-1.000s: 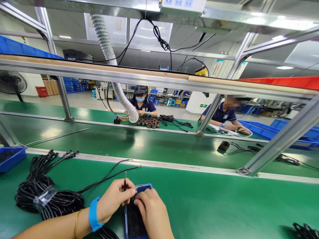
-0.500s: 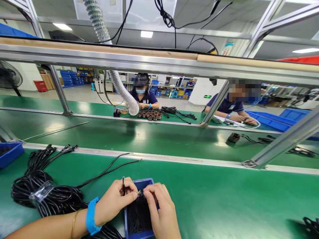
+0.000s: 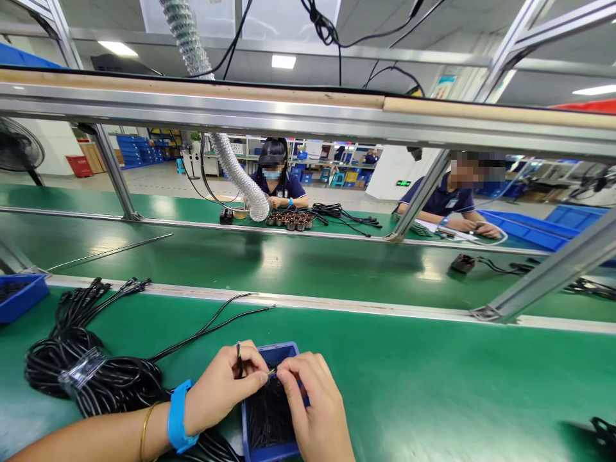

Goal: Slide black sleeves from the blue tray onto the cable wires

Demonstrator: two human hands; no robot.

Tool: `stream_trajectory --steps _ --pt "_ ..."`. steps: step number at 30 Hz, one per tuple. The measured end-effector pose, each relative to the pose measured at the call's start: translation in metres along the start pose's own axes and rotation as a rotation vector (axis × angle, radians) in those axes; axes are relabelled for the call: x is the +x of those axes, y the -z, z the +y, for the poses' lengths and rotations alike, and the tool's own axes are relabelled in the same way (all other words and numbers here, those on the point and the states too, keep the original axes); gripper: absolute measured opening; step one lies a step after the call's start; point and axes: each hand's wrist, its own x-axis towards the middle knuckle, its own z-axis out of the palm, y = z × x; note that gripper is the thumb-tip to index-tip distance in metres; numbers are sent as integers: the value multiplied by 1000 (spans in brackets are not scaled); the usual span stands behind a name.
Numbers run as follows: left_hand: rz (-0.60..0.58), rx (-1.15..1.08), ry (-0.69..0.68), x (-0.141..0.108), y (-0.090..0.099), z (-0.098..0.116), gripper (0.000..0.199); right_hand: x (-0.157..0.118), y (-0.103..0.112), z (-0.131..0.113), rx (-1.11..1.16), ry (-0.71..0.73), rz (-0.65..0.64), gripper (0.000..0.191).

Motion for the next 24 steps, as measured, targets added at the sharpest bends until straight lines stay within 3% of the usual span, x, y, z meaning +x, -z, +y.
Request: stream_trajectory --steps 8,14,20,24 --pt "8 -6 -4 -1 1 0 12 0 -2 -2 -9 19 -25 14" --pt "13 -191 73 0 1 -2 26 -4 -10 5 19 62 0 22" --pt "18 -133 81 3 3 1 22 -4 -5 6 27 -44 80 13" --pt "2 -72 48 3 2 0 19 -3 -4 4 -61 111 85 19"
